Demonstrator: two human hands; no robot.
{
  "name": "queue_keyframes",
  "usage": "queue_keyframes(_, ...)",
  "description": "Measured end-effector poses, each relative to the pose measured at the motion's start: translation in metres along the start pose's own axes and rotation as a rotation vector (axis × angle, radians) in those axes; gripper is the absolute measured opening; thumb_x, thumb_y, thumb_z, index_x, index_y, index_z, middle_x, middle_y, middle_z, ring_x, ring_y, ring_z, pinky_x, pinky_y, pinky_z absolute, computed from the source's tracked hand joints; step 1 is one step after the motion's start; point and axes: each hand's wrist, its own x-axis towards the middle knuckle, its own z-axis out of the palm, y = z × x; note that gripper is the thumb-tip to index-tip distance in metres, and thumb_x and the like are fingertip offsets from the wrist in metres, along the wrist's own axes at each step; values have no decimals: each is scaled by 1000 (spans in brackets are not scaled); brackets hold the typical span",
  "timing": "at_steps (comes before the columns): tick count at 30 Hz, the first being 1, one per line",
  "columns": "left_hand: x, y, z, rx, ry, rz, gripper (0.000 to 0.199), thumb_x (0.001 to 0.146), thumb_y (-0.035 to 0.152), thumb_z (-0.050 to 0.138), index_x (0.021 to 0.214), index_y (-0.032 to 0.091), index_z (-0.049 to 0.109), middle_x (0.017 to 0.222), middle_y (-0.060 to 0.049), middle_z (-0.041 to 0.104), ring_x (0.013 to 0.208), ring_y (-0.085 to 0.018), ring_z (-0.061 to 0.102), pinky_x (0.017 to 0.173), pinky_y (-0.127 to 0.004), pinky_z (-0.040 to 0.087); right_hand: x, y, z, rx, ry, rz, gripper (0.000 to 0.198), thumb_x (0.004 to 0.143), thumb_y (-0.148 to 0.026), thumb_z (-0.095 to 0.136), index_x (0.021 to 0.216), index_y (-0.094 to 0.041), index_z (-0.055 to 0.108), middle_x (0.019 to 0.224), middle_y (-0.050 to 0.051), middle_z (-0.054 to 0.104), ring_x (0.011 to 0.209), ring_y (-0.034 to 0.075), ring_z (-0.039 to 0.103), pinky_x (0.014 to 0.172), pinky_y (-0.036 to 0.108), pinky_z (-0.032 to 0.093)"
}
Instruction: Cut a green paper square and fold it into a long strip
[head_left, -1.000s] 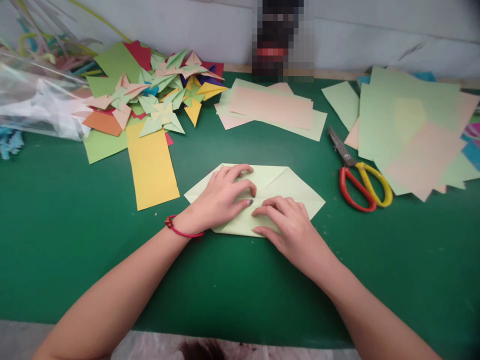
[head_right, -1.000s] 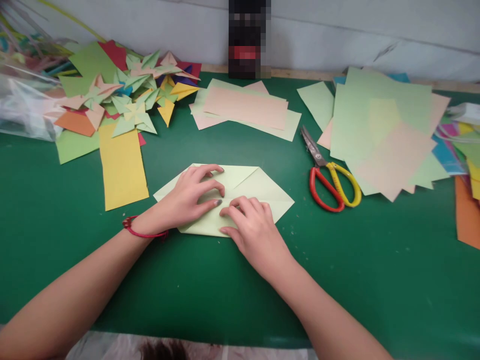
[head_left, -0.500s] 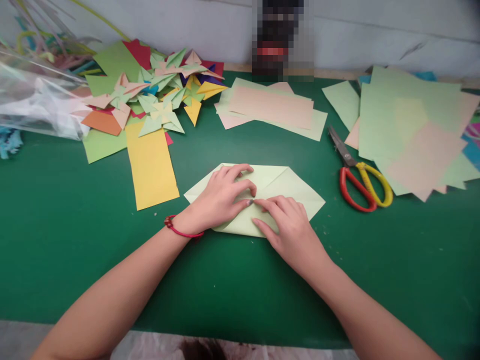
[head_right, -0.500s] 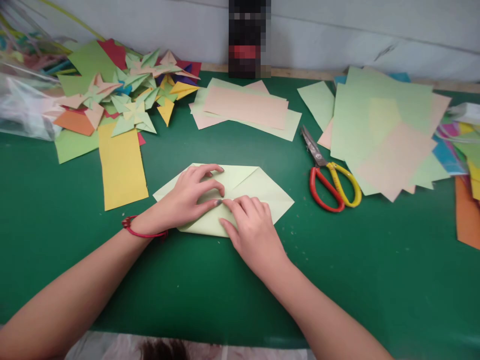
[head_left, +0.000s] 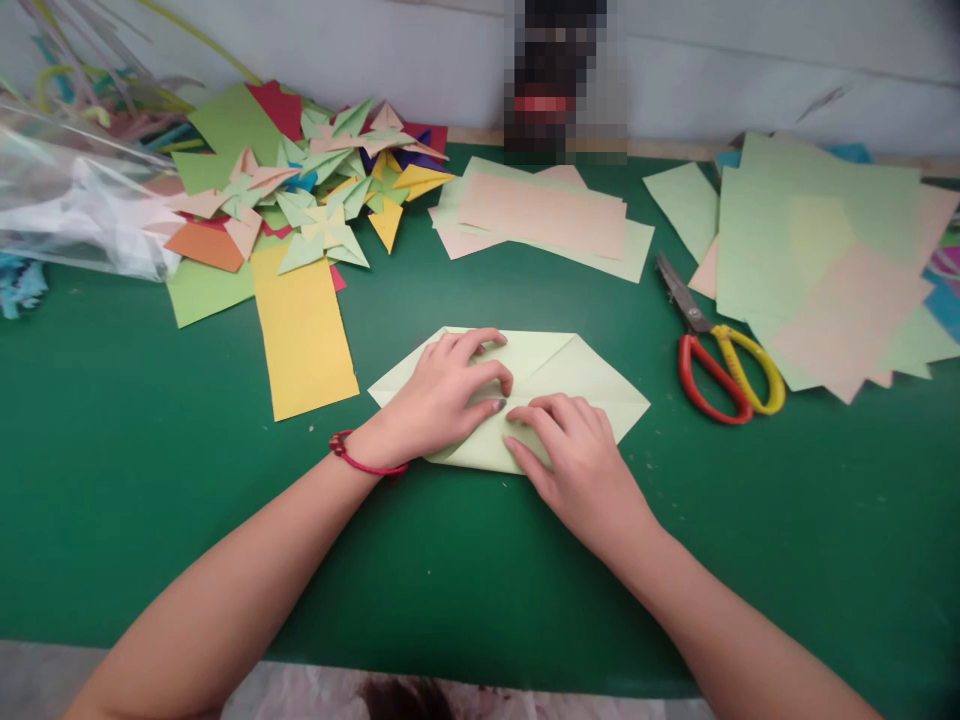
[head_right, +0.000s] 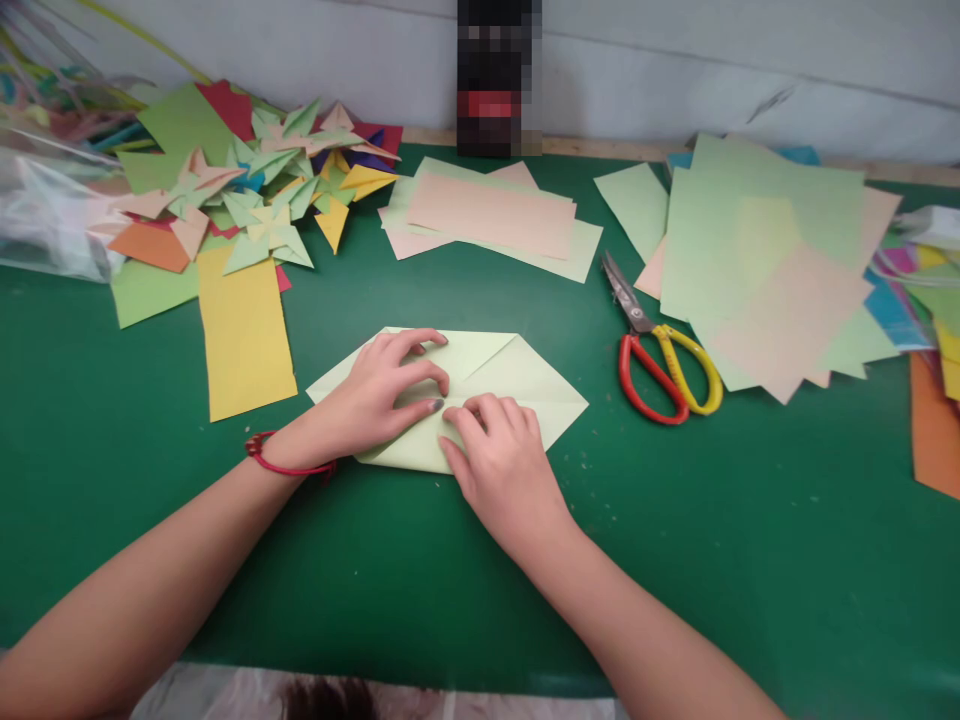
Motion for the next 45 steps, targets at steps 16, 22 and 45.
queue_keyframes(16,1,0,0,22,-7,4,12,83,21,52,92,23,60,130,-6,45,115,-24,43,98,-44,33,1,0,1,-8,-5,0,14,88,-32,51,96,-20,55,92,6,56,84,19,48,73,32,32)
queue_keyframes(22,0,0,0,29,-16,-2,12,83,21,53,93,22,60,131,-6,44,116,-23,42,99,-41,32,-1,-9,-2,-132,88,-82,15,91,-22,47,79,-20,56,85,3,61,75,15,46,72,33,26)
queue_keyframes(45,0,0,-1,22,-21,-1,13,83,19,53,92,23,60,131,-5,43,117,-24,41,100,-42,32,-12,-24,-1,-125,-93,-197,29,83,5,31,85,-14,54,80,7,51,73,17,44,63,29,36)
